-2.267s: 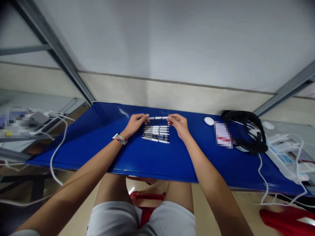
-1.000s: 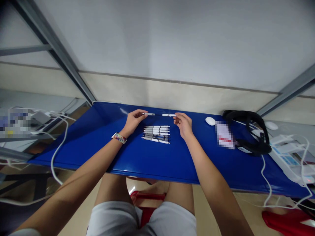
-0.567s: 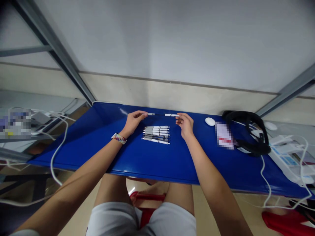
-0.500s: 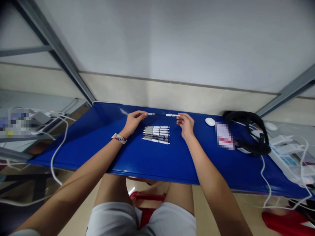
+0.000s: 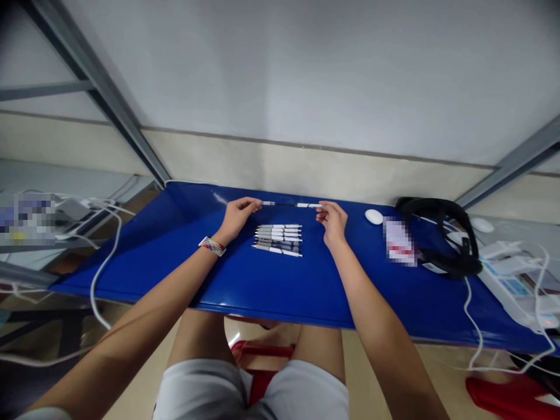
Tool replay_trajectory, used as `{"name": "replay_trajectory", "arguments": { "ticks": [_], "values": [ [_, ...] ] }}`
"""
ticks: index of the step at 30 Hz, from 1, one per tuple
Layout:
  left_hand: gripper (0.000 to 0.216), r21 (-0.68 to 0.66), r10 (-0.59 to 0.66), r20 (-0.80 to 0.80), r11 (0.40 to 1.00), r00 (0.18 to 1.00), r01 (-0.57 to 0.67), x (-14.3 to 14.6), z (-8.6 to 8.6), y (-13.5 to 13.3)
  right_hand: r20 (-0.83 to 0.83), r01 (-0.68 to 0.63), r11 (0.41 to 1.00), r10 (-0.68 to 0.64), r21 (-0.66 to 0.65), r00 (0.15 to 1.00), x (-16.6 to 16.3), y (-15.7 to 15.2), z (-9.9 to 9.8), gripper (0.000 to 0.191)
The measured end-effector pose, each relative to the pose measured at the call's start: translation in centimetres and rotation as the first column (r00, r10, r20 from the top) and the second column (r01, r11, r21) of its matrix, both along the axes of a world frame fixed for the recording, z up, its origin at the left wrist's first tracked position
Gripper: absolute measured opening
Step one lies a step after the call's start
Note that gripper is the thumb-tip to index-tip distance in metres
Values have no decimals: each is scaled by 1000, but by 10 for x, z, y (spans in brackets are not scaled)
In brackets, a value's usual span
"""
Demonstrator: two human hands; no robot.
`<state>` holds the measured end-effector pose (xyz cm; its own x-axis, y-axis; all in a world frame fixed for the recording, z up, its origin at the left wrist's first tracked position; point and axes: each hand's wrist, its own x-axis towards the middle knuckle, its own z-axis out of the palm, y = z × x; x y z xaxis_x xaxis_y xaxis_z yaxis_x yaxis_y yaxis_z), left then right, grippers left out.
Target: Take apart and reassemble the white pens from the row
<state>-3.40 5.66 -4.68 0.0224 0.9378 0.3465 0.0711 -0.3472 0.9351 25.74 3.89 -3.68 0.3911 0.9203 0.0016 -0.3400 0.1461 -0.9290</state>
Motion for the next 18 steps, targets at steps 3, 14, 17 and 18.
{"name": "replay_trajectory", "arguments": {
  "ticks": [3,14,17,18],
  "values": [
    [32,-1,-5,9,1000,1000,5,0,0,-1,8,4,1000,-4,-5,1000,-1,0,1,16],
    [26,-24,-35,46,999,998,37,2,3,-4,25,14,1000,-14,-8,1000,-1,0,0,15],
    [26,-29,-41,13,999,999,42,5,6,-8,62,-11,1000,10,25,998,-5,-1,-2,14],
    [27,-32,-52,-6,998,999,52,6,7,-10,79,-47,998,45,34,996,-7,-2,-3,15]
  ]
}}
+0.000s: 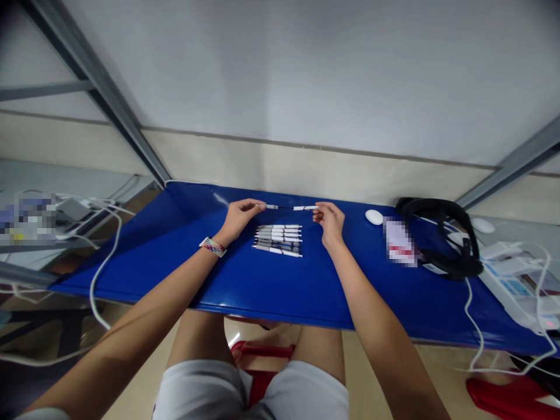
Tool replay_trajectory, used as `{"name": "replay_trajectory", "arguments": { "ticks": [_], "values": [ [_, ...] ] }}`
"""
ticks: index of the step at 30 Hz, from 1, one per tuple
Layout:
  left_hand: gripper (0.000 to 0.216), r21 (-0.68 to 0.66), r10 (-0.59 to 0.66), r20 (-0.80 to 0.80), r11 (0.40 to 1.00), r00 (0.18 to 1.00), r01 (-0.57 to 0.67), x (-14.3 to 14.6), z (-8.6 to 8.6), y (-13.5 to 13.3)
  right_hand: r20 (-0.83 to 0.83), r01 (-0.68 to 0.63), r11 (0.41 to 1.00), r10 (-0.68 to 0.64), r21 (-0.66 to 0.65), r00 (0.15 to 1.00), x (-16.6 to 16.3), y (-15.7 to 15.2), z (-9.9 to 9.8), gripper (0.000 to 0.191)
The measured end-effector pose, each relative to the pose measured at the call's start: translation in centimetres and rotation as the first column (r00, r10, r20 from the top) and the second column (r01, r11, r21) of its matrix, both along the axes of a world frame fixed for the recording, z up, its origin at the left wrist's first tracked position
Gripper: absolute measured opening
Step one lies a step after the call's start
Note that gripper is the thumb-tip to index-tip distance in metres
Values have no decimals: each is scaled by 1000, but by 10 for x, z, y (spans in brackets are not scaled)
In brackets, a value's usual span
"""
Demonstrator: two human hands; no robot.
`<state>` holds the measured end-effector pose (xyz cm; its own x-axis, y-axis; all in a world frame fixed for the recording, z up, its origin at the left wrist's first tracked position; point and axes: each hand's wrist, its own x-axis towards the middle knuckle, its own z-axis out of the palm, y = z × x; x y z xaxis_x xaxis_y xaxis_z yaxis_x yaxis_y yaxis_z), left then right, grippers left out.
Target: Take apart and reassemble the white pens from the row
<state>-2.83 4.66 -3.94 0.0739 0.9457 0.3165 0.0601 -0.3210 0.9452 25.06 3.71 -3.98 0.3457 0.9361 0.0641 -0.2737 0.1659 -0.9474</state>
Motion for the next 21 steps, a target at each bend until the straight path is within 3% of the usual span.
{"name": "replay_trajectory", "arguments": {
  "ticks": [5,11,15,21],
  "values": [
    [29,3,-49,-126,999,991,50,3,1,-5,83,-260,965,258,18,963,-10,-7,2,22],
    [49,81,-22,-259,996,966,44,1,1,-5,130,-279,960,274,21,953,-12,-11,5,26],
    [24,132,-23,-229,990,973,55,3,2,-7,104,-277,961,277,-8,955,-12,-10,4,25],
    [29,144,-86,-161,983,983,110,5,1,-8,37,-277,961,278,-22,960,-12,-8,1,24]
  ]
}}
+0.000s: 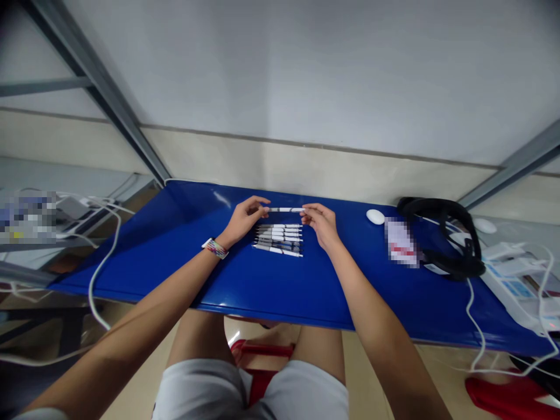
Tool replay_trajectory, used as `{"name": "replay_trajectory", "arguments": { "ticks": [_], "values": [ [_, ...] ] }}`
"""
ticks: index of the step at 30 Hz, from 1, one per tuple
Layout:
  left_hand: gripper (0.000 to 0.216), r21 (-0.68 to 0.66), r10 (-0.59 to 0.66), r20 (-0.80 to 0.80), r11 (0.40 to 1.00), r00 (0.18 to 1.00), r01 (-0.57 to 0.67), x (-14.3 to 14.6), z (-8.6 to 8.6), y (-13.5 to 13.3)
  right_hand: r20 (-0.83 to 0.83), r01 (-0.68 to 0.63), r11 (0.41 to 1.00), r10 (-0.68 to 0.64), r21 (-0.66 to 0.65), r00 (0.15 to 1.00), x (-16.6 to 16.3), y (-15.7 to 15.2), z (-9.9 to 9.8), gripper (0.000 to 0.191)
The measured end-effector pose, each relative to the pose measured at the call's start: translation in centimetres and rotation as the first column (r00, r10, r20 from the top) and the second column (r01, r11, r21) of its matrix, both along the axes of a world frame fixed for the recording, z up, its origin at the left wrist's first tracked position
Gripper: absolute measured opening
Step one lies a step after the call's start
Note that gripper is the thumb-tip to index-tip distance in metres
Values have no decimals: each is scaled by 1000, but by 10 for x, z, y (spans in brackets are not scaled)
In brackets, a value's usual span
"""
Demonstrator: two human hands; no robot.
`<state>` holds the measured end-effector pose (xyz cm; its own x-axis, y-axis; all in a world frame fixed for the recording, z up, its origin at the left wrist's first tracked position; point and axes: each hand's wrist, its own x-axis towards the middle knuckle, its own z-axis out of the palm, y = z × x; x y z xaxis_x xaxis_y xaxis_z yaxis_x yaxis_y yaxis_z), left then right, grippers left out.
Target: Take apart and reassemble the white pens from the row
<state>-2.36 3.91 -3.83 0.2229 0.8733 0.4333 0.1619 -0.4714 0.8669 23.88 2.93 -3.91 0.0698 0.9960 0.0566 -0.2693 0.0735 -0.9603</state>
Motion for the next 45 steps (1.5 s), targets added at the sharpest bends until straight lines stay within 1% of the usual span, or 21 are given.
{"name": "replay_trajectory", "arguments": {
  "ticks": [2,3,6,8,10,12,15,19,23,24,27,31,32,35,36,38,39,40,43,44,45],
  "values": [
    [37,24,10,-9,1000,1000,-9,0,0,0,-2,-3,1000,3,-2,1000,0,0,-1,23],
    [37,22,15,-15,1000,1000,-15,0,1,0,-2,-6,1000,6,-3,1000,0,0,-1,22],
    [26,-49,-10,-16,999,1000,10,-1,2,-1,-1,-9,1000,9,-5,1000,-1,0,0,23],
    [29,-48,-24,-5,999,1000,23,-1,3,-1,-1,-4,1000,4,-8,1000,-1,-1,0,24],
    [37,-5,-7,0,1000,1000,7,-2,3,-1,-7,0,1000,0,-10,1000,-2,-1,1,24],
    [33,-16,-4,9,1000,1000,4,-3,4,0,-8,-1,1000,1,-12,1000,-2,-2,1,24],
    [30,-85,-25,4,996,1000,25,-3,5,0,12,-7,1000,7,-14,1000,-3,-2,2,26],
    [32,-40,-6,-1,999,1000,6,-3,6,-1,35,10,1000,-9,-18,999,-3,-2,3,25],
    [31,-91,-13,47,996,999,17,-2,5,0,45,-3,1000,3,-8,999,-4,-3,3,27],
    [33,-80,-13,39,997,999,16,-2,4,1,47,-4,1000,4,-7,999,-4,-3,3,27],
    [49,-9,14,6,1000,1000,-14,-2,3,2,33,0,1000,0,-4,999,-4,-3,2,27],
    [36,-64,18,-9,998,1000,-19,-2,3,2,16,-11,1000,11,7,1000,-4,-2,1,26],
    [37,-55,20,-21,998,1000,-21,-2,3,2,18,-9,1000,9,5,1000,-4,-2,0,26],
    [55,13,59,-39,998,997,-59,-2,3,1,30,6,1000,-5,-3,1000,-5,-2,1,25],
    [52,5,64,-36,998,997,-64,-1,3,1,34,6,1000,-6,-4,999,-5,-2,1,25],
    [37,-51,51,-31,997,998,-52,-1,4,1,42,1,1000,-1,-3,999,-5,-2,2,25],
    [35,-65,39,-29,997,999,-40,-2,4,1,43,-2,1000,2,-2,999,-5,-3,2,25],
    [37,-58,31,-30,998,999,-32,-2,4,1,41,-2,1000,2,-2,999,-5,-3,2,25],
    [61,22,54,-28,998,998,-53,-2,3,2,32,7,1000,-7,-4,999,-5,-3,2,25],
    [60,20,58,-28,998,998,-58,-2,3,2,32,9,1000,-8,-4,999,-5,-3,1,25],
    [52,-1,54,-31,999,998,-54,-2,3,2,34,7,1000,-7,-4,999,-5,-3,1,24]
  ]
}}
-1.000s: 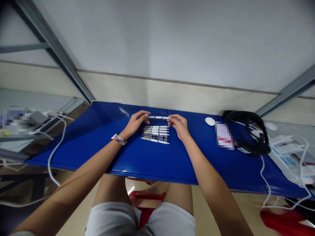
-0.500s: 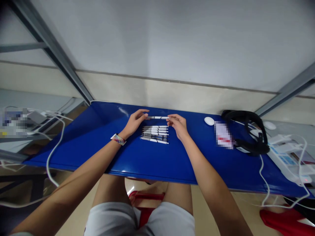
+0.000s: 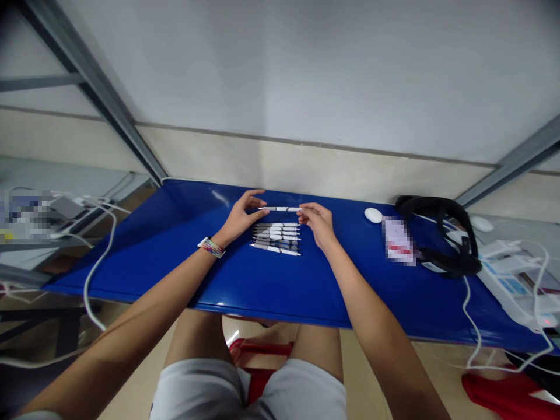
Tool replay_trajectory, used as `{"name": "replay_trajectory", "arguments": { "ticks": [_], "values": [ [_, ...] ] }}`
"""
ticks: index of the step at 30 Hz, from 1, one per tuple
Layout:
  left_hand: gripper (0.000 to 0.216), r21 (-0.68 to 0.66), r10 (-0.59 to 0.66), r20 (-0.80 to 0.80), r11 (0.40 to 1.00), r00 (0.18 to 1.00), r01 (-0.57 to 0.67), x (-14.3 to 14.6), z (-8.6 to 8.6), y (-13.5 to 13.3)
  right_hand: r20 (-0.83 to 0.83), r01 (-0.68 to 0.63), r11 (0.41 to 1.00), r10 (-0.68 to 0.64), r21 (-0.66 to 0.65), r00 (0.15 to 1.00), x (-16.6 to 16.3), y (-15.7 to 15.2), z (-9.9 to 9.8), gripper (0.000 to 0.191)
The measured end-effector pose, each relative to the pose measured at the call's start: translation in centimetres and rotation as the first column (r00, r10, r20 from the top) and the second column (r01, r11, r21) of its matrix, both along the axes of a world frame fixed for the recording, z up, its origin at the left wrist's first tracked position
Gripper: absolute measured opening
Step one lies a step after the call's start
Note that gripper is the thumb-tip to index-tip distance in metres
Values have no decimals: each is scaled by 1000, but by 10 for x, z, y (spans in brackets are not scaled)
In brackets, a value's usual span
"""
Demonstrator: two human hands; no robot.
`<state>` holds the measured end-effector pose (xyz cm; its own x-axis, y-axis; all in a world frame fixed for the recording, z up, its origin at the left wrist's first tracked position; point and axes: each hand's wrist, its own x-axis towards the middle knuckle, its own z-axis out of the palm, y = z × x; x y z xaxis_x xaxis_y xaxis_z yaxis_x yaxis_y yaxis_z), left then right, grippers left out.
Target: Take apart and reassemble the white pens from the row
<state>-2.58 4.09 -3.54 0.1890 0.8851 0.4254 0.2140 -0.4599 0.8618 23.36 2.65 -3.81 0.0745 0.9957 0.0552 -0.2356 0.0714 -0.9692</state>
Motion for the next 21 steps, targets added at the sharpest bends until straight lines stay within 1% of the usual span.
{"name": "replay_trajectory", "arguments": {
  "ticks": [2,3,4,6,7,8,10,12,17,21],
  "values": [
    [38,-42,-29,-6,999,1000,29,0,-1,0,7,-3,1000,3,2,1000,0,0,-1,24],
    [36,-40,-43,-9,998,999,42,0,-1,0,9,-5,1000,5,2,1000,0,0,-1,24],
    [38,-21,-47,-10,999,999,46,1,-2,0,9,-4,1000,4,2,1000,0,0,-1,24],
    [50,26,-23,5,999,1000,22,1,-2,1,4,0,1000,0,8,1000,-1,0,-1,23],
    [51,27,-8,17,1000,1000,7,1,-2,1,-1,3,1000,-3,13,1000,-1,0,-1,23],
    [47,9,2,26,1000,1000,-2,1,-2,1,-5,3,1000,-3,19,1000,-1,0,-1,23],
    [32,-43,1,18,999,1000,0,0,-2,1,-3,4,1000,-4,24,1000,-1,0,0,23],
    [24,-69,-14,-9,998,1000,13,-1,-1,0,11,11,1000,-11,19,1000,-1,0,-1,23],
    [16,-52,-7,-22,999,1000,6,-2,-1,0,32,30,1000,-30,2,999,2,3,-3,25],
    [11,0,23,-40,1000,999,-23,-3,0,1,38,20,1000,-20,2,999,4,4,-6,24]
  ]
}}
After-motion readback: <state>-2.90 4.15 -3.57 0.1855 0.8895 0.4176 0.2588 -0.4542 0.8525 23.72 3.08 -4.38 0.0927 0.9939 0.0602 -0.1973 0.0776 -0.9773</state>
